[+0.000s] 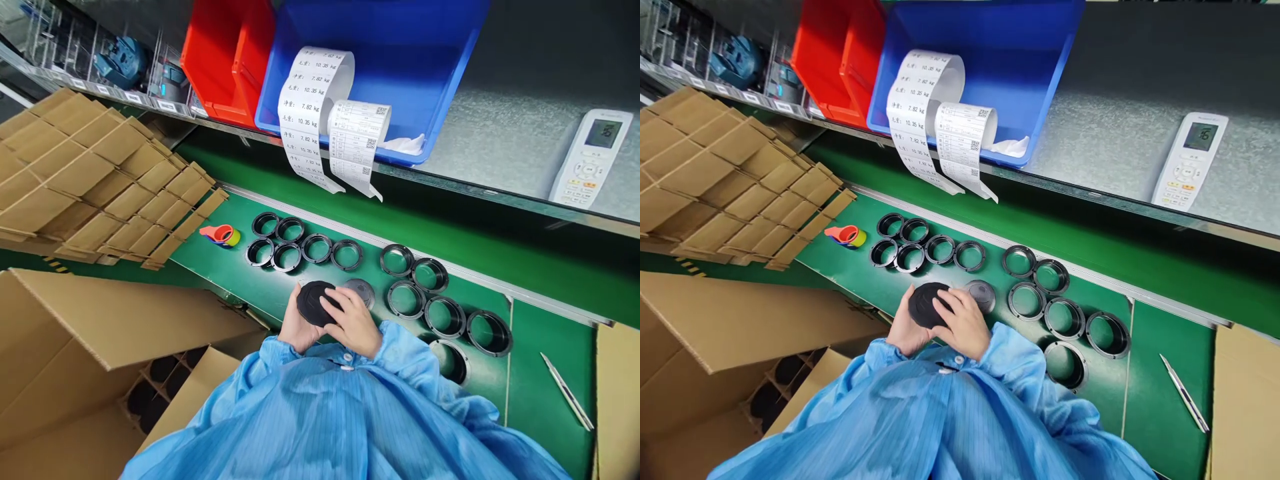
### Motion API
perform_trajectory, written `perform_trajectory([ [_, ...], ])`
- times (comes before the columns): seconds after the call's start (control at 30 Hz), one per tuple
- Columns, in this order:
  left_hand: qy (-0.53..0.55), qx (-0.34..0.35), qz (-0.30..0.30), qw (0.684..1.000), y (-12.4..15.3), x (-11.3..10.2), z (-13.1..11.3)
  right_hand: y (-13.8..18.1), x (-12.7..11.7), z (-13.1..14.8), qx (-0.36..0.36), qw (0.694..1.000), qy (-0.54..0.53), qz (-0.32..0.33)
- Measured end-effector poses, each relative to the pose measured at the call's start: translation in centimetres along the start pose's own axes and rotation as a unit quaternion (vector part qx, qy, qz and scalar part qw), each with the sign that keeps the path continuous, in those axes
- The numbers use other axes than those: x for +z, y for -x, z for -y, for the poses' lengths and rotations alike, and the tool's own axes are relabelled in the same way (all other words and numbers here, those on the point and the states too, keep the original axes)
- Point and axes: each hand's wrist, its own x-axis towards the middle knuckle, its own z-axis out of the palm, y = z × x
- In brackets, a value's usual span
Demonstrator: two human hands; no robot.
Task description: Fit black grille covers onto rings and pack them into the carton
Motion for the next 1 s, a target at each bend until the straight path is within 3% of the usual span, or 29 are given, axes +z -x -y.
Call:
perform_trajectory([
  [0.07,-0.009,0.000,-0.015,1.000,-0.7,-0.9,-0.1,-0.1,0.8,-0.7,0.008,0.998,0.021,0.060],
  [0.23,-0.062,0.013,-0.080,0.995,-2.1,-1.2,-0.2,-2.1,1.8,-2.9,0.100,0.985,-0.040,0.131],
  [0.47,-0.072,0.016,-0.070,0.995,-3.4,-0.8,-2.0,-6.9,1.9,-4.4,0.040,0.979,-0.007,0.199],
  [0.57,-0.100,0.000,-0.079,0.992,-3.9,-1.4,-3.0,-9.6,1.8,-6.4,0.096,0.984,0.078,0.131],
  [0.67,-0.149,-0.008,-0.129,0.980,-4.4,-2.7,-3.9,-12.3,1.5,-9.7,0.192,0.955,0.224,0.040],
  [0.83,-0.122,-0.041,-0.176,0.976,-4.8,-5.9,-5.5,-13.6,1.7,-14.0,0.199,0.911,0.357,0.049],
  [1.0,-0.114,-0.048,-0.239,0.963,-4.7,-8.8,-6.5,-12.0,1.2,-14.5,0.201,0.893,0.393,0.086],
])
